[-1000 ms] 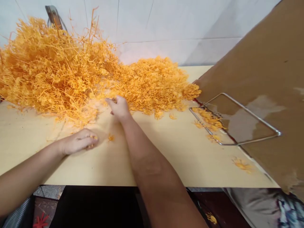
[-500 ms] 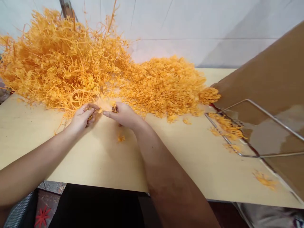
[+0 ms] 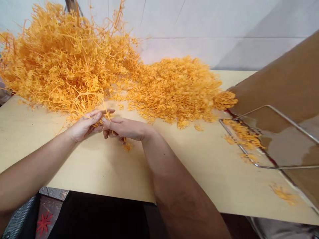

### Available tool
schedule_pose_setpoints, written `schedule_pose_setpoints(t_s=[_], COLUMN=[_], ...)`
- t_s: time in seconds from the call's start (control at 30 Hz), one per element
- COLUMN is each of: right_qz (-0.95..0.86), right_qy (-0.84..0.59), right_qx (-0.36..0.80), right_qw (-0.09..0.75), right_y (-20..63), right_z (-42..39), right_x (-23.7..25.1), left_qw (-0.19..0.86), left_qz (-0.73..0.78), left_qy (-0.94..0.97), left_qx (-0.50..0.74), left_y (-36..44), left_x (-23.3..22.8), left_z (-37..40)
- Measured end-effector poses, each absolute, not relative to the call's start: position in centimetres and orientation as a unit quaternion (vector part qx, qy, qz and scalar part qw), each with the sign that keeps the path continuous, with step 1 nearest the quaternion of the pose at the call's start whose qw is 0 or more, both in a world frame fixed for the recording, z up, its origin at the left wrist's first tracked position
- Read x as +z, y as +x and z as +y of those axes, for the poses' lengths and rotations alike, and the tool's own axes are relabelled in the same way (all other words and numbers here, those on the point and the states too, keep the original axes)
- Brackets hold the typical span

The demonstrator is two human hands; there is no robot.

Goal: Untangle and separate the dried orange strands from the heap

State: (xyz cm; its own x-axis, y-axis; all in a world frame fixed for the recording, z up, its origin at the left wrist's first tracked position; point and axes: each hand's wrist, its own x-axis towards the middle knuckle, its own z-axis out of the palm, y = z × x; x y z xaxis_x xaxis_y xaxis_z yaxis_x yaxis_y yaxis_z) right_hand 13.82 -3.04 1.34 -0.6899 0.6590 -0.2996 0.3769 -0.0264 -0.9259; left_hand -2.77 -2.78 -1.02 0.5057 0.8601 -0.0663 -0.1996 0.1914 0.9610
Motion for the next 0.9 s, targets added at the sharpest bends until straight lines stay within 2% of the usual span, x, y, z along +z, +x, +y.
schedule_pose_setpoints(t_s=[0.23,0.47,0.7,0.9], right_qz=[-0.642,-0.642,-0.675,-0.678], right_qy=[-0.454,-0.466,-0.444,-0.444], right_qx=[0.599,0.553,0.530,0.522], right_qw=[0.152,0.256,0.257,0.267], right_y=[13.7,13.7,13.9,13.3], right_z=[-2.6,-1.9,-2.0,-2.1], right_x=[0.9,0.0,-0.1,0.1], left_qw=[0.629,0.544,0.570,0.549], left_qz=[0.375,0.411,0.416,0.425], left_qy=[0.569,0.601,0.596,0.616], left_qx=[0.373,0.418,0.383,0.372], left_y=[-2.1,-1.9,-2.6,-2.9], left_x=[-0.9,-0.9,-1.3,-1.0], left_z=[-2.6,-2.5,-2.3,-2.3])
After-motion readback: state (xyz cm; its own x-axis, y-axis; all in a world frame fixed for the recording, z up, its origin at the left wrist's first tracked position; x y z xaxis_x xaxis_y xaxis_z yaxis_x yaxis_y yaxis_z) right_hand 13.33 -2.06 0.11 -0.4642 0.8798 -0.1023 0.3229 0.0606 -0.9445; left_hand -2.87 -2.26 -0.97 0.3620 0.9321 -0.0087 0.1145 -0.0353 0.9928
